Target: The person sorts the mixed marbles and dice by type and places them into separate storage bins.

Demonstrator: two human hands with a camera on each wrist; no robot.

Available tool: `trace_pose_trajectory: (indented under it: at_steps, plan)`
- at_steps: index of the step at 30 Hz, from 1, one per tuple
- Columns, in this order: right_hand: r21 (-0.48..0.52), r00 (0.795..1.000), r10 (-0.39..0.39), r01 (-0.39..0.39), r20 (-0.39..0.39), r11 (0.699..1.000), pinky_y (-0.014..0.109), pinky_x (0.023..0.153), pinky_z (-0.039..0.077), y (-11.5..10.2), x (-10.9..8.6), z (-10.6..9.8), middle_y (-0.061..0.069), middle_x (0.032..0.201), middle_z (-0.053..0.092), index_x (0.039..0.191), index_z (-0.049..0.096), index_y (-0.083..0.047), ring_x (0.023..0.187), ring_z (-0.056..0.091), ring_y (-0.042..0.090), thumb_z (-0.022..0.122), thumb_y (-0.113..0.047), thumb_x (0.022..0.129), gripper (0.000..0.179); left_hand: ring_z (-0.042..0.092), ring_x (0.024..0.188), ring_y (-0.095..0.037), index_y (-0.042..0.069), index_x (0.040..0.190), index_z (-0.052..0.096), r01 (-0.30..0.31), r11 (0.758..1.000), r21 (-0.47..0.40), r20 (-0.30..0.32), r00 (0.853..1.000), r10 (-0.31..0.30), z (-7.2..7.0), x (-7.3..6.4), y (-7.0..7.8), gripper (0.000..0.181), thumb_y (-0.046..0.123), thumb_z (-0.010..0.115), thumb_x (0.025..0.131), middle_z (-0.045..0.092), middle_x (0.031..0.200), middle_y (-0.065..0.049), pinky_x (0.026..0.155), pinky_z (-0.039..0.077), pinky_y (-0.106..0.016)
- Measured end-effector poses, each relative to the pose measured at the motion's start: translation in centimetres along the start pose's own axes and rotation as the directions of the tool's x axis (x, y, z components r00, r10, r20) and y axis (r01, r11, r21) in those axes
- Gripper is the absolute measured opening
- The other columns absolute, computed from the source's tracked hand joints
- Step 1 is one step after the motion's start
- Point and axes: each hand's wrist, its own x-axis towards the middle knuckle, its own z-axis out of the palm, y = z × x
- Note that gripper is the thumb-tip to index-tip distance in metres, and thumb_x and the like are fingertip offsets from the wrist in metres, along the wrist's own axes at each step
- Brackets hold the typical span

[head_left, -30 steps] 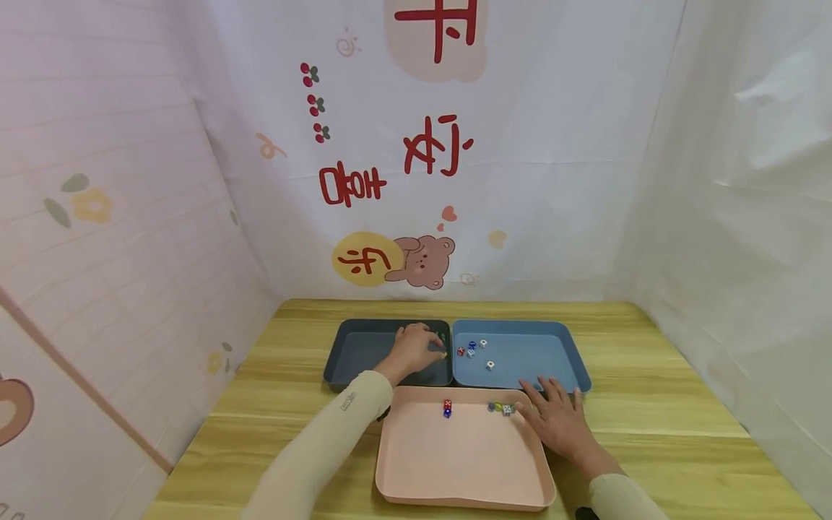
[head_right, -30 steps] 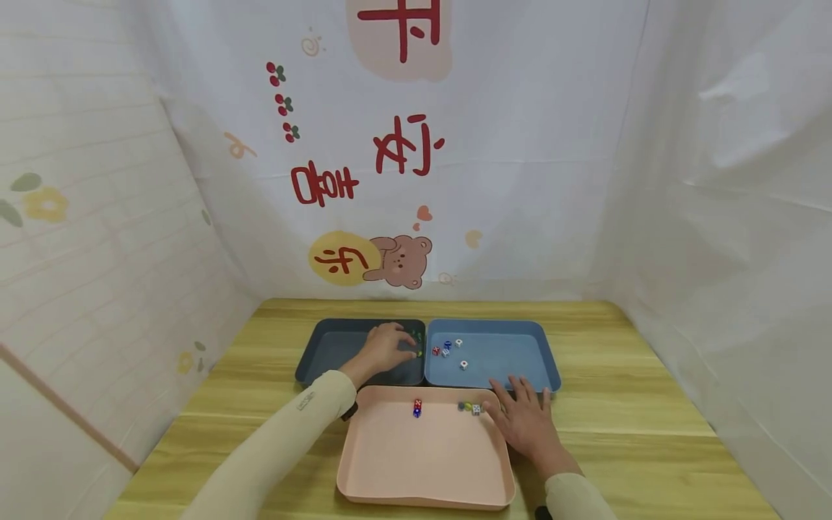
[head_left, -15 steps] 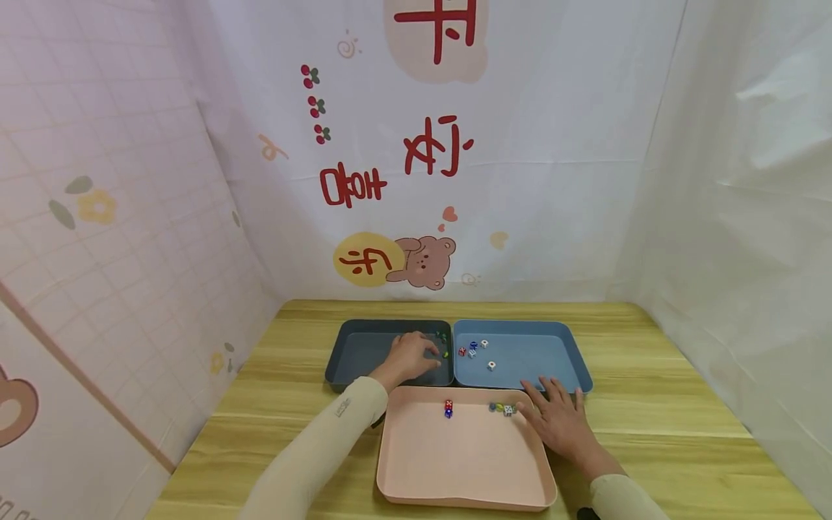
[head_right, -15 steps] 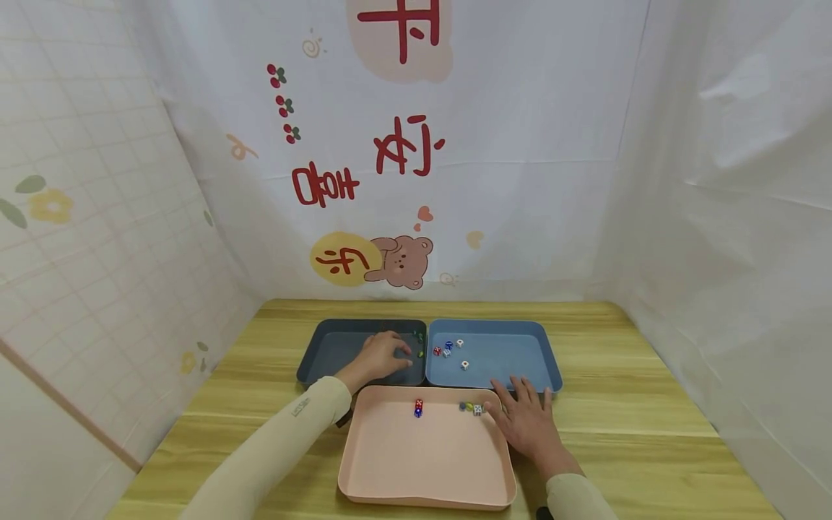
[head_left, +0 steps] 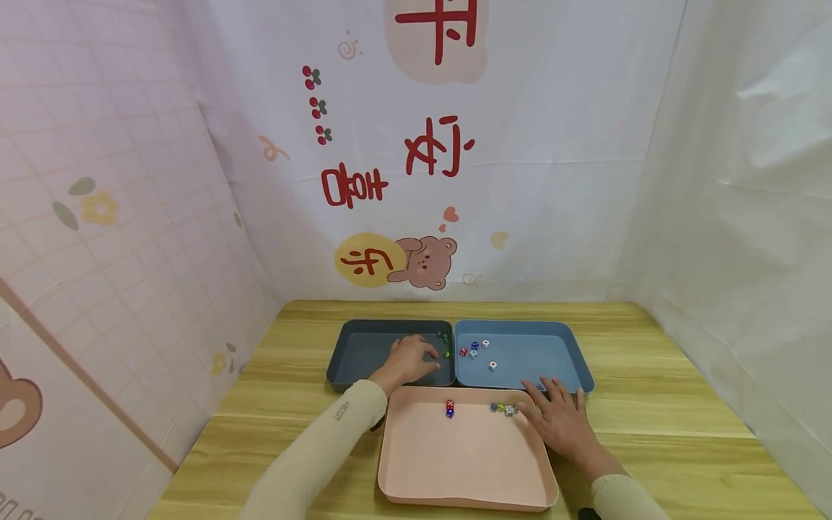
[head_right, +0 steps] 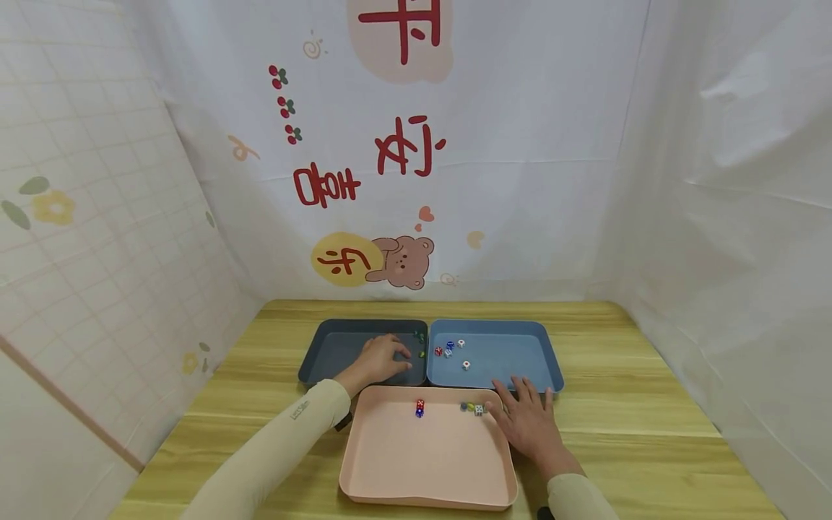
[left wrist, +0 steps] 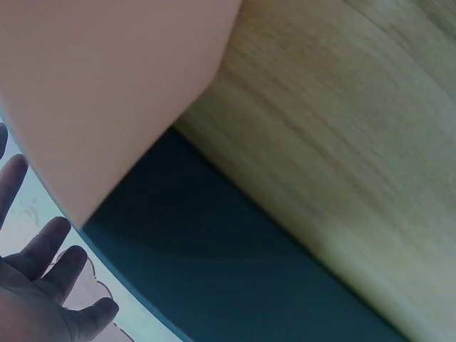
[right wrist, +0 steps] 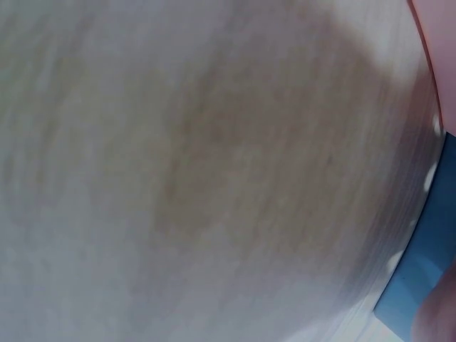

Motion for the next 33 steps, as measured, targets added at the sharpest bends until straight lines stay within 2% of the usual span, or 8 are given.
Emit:
trace_pose_trajectory:
  at_steps: [8,15,20,26,33]
  plan:
    - [-0.016,1.0,0.002,-0.002,-0.003,1.0,0.079,0.103,0.009,0.2,0.0,0.1,0.027,0.148,0.041,0.146,0.051,-0.012,0.138,0.03,0.052,0.049,-0.046,0.102,0.055,0.051,0.124,-0.032,0.015,0.107,0.077,-0.003,1.0,-0.017,0.02,1.0,0.003,0.6,-0.3,-0.6,0.021,0.028,0.072,0.092,0.061,0.125,-0.007,0.109,0.027,-0.06]
    - [-0.015,1.0,0.006,-0.006,0.006,1.0,0.079,0.103,0.008,0.2,0.0,0.0,0.028,0.149,0.039,0.146,0.05,-0.012,0.139,0.028,0.051,0.048,-0.047,0.102,0.057,0.055,0.119,-0.032,0.018,0.101,0.077,-0.016,0.999,-0.047,0.044,0.999,0.018,1.9,-1.4,-1.3,0.015,0.027,0.068,0.095,0.066,0.115,-0.005,0.107,0.031,-0.059]
    - [-0.011,1.0,0.008,-0.008,0.012,1.0,0.079,0.102,0.008,0.2,0.0,-0.1,0.028,0.149,0.039,0.146,0.05,-0.012,0.138,0.029,0.052,0.048,-0.047,0.102,0.057,0.055,0.119,-0.032,0.018,0.101,0.078,-0.003,0.998,-0.059,0.025,1.0,0.005,2.3,-1.4,-1.6,0.016,0.028,0.068,0.094,0.067,0.11,-0.004,0.106,0.034,-0.058]
    - [-0.003,0.999,0.017,-0.017,0.033,1.0,0.08,0.101,0.008,0.0,-0.2,-0.1,0.029,0.148,0.04,0.146,0.05,-0.012,0.138,0.029,0.053,0.048,-0.046,0.103,0.055,0.054,0.12,-0.032,0.015,0.105,0.077,-0.017,0.999,-0.047,0.026,0.999,0.018,1.8,-1.1,-1.3,0.02,0.029,0.072,0.092,0.064,0.116,-0.006,0.105,0.034,-0.056]
    - [0.002,1.0,-0.007,0.007,-0.005,1.0,0.08,0.1,0.009,0.1,-0.1,0.3,0.028,0.147,0.041,0.144,0.053,-0.012,0.136,0.031,0.053,0.049,-0.047,0.102,0.055,0.047,0.13,-0.034,0.015,0.106,0.077,-0.067,0.991,-0.114,-0.004,0.998,0.067,0.4,-1.1,-0.8,0.021,0.028,0.073,0.091,0.057,0.134,-0.011,0.11,0.029,-0.057]
